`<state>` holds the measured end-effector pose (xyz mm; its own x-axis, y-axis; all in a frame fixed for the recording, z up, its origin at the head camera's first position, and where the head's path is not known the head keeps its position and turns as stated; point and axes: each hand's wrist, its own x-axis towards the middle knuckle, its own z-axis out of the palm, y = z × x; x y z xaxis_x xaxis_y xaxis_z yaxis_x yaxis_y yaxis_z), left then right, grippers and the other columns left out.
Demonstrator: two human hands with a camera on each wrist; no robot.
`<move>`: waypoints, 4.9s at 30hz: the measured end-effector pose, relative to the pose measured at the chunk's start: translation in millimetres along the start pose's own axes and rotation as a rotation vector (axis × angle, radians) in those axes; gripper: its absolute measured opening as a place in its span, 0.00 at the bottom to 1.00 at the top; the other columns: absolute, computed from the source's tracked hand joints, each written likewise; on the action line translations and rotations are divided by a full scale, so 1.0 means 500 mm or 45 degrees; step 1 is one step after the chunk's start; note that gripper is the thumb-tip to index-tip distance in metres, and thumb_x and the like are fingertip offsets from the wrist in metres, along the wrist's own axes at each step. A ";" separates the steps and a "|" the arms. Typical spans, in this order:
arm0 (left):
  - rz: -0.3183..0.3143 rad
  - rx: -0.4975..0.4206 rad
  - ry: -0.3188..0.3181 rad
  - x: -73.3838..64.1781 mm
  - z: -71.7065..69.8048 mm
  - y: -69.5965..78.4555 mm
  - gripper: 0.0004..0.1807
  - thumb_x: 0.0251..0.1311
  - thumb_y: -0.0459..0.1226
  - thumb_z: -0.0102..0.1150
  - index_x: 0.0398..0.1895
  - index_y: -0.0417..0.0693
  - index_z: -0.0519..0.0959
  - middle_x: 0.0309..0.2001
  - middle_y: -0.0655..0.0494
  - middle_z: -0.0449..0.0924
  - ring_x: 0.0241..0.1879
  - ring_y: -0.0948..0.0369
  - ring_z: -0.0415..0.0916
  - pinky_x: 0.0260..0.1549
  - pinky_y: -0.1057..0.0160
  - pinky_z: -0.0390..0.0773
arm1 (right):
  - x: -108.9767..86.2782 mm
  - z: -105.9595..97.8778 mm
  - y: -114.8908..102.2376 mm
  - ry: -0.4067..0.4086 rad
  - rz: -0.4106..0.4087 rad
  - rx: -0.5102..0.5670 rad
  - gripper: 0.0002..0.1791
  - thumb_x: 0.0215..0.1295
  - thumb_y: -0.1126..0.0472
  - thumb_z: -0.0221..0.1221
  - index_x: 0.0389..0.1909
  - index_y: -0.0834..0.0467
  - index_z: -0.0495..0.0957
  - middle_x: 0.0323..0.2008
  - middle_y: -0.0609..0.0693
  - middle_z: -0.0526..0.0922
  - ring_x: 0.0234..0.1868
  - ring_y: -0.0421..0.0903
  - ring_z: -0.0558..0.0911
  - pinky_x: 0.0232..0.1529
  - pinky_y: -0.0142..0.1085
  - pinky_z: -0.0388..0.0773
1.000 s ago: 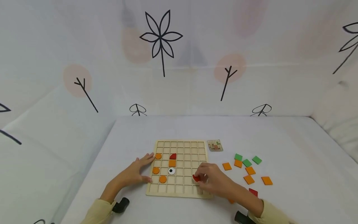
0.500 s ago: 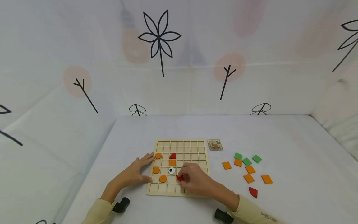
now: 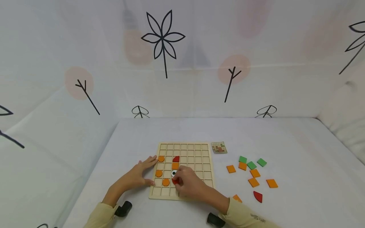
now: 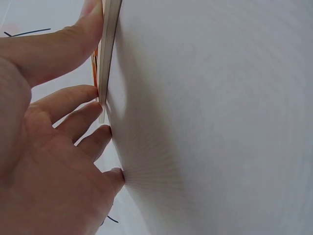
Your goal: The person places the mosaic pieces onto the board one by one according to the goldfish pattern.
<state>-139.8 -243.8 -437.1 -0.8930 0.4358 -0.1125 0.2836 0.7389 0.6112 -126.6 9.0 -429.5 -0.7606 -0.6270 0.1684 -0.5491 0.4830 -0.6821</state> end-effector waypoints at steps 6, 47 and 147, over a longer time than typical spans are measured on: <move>0.013 0.002 0.004 0.000 -0.001 0.000 0.48 0.44 0.45 0.72 0.70 0.44 0.61 0.72 0.49 0.53 0.72 0.47 0.45 0.66 0.38 0.39 | -0.001 0.005 -0.003 0.015 -0.006 -0.035 0.05 0.51 0.72 0.64 0.32 0.66 0.84 0.29 0.48 0.75 0.27 0.35 0.70 0.26 0.22 0.73; -0.006 0.027 0.019 0.000 0.005 -0.006 0.48 0.44 0.44 0.72 0.70 0.45 0.62 0.72 0.50 0.54 0.72 0.48 0.45 0.67 0.39 0.40 | -0.150 -0.204 0.033 -0.241 0.068 -0.212 0.10 0.60 0.58 0.63 0.43 0.53 0.80 0.43 0.39 0.73 0.40 0.42 0.76 0.40 0.33 0.78; 0.011 -0.022 0.024 -0.001 0.000 -0.001 0.47 0.43 0.43 0.73 0.70 0.44 0.62 0.72 0.48 0.54 0.71 0.47 0.46 0.67 0.38 0.40 | -0.102 -0.165 0.115 -0.026 -0.132 0.002 0.12 0.50 0.72 0.61 0.33 0.54 0.83 0.34 0.41 0.78 0.32 0.39 0.76 0.31 0.31 0.78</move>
<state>-139.3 -244.6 -437.3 -0.8969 0.4324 -0.0926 0.2854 0.7261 0.6256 -148.1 119.2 -418.7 -0.6925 -0.6858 0.2239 -0.6241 0.4137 -0.6628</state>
